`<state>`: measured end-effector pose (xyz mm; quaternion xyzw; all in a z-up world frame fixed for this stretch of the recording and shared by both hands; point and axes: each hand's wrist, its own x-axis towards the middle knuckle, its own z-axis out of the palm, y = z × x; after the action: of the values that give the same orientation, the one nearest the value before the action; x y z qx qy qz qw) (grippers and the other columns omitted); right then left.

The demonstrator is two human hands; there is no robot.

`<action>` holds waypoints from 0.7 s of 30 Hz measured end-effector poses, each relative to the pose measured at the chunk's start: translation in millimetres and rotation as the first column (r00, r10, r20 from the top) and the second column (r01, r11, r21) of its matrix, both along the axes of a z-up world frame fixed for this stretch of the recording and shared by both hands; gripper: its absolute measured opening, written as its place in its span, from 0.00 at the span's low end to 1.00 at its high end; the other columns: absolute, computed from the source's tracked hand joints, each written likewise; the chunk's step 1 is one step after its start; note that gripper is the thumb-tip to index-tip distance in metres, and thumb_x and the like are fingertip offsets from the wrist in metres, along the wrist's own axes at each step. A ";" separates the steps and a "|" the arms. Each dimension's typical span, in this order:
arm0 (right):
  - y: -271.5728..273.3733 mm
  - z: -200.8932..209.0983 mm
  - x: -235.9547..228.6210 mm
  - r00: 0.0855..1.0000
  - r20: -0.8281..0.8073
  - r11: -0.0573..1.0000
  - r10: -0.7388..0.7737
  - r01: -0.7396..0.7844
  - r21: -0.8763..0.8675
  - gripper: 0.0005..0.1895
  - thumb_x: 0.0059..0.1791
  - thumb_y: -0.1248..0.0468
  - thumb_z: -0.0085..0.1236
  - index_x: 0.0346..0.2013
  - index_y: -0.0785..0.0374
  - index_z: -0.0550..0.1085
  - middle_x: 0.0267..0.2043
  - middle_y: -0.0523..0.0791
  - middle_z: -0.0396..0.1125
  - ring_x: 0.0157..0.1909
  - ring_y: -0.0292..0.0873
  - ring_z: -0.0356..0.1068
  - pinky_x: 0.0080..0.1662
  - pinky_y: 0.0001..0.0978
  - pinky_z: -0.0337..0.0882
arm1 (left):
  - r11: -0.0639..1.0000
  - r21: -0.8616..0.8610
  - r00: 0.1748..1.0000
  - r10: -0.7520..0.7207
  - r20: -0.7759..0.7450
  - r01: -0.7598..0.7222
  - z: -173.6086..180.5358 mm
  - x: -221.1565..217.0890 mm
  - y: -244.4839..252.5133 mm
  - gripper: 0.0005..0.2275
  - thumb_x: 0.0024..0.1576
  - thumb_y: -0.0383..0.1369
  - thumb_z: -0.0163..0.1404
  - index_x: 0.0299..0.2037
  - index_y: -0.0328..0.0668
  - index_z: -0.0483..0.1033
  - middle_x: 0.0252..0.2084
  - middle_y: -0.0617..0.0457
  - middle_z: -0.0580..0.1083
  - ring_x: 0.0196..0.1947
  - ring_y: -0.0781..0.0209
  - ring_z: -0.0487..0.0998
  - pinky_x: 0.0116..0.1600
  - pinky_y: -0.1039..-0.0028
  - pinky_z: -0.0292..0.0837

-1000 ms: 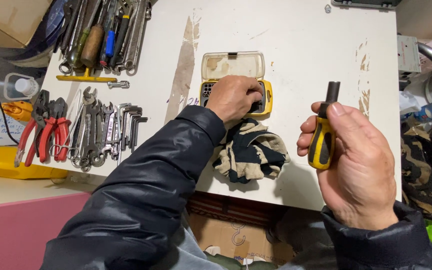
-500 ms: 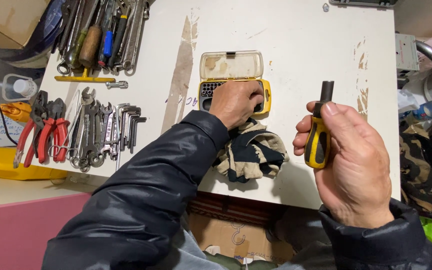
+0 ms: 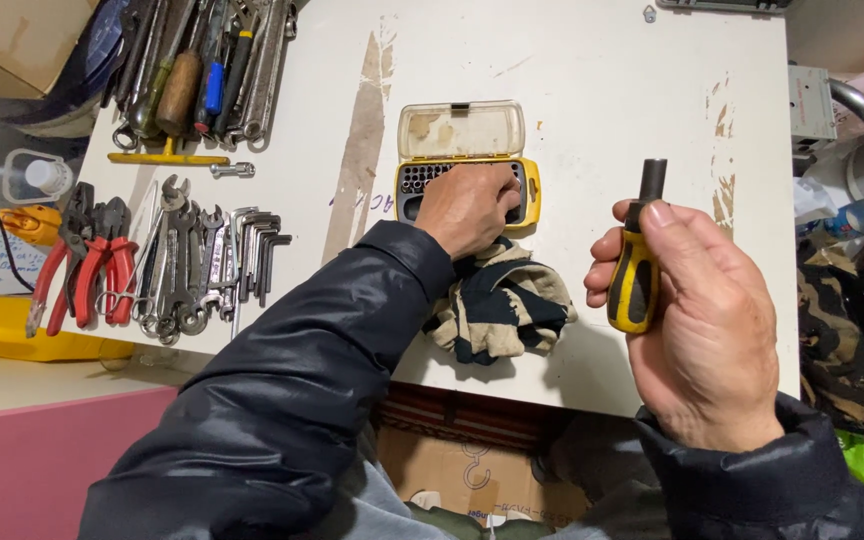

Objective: The person wipes a yellow and black screwdriver handle with a cloth, then attaches a black socket bit to it. They proceed to remove several socket bits from a yellow plastic case and place them on the white table.

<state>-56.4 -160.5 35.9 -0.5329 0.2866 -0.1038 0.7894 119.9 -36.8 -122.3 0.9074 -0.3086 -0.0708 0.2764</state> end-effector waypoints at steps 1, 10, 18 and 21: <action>0.1 0.1 -0.3 1.000 0.000 1.000 0.001 -0.001 -0.001 0.13 0.55 0.60 0.51 0.46 0.67 0.72 0.31 0.50 0.69 0.27 0.43 0.69 0.32 0.29 0.71 | 1.000 -0.001 1.000 0.001 0.000 -0.001 -3.2 0.3 -1.3 0.09 0.60 0.38 0.46 0.36 0.46 0.77 0.35 0.49 0.79 0.35 0.43 0.77 0.32 0.53 0.68; 0.4 -2.8 -0.2 1.000 0.002 1.000 0.007 -0.007 0.004 0.12 0.54 0.60 0.52 0.45 0.67 0.73 0.30 0.51 0.69 0.26 0.43 0.69 0.31 0.29 0.70 | 0.999 -0.041 0.997 0.013 0.077 -0.010 -10.2 -5.7 -8.5 0.07 0.58 0.36 0.47 0.35 0.48 0.78 0.32 0.50 0.79 0.33 0.43 0.78 0.33 0.53 0.69; -0.7 -5.4 0.1 1.000 0.020 1.000 0.012 -0.012 -0.003 0.13 0.54 0.60 0.52 0.46 0.67 0.73 0.30 0.50 0.70 0.26 0.42 0.69 0.31 0.28 0.71 | 0.995 -0.020 0.994 0.098 -0.055 -0.099 -7.9 0.4 -12.5 0.10 0.55 0.38 0.46 0.35 0.50 0.83 0.36 0.46 0.81 0.39 0.39 0.79 0.42 0.51 0.71; 0.3 -1.8 0.0 1.000 0.006 1.000 0.012 -0.012 -0.010 0.13 0.55 0.60 0.51 0.46 0.68 0.72 0.31 0.51 0.69 0.26 0.43 0.69 0.32 0.29 0.71 | 0.998 -0.007 0.994 0.065 -0.083 -0.066 -5.0 -2.7 -10.8 0.10 0.58 0.37 0.46 0.37 0.47 0.81 0.37 0.50 0.81 0.39 0.43 0.79 0.40 0.51 0.73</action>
<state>-56.4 -160.2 34.1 -0.5382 0.2806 -0.1021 0.7882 117.2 -47.6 -127.3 0.9120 -0.2671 -0.0979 0.2955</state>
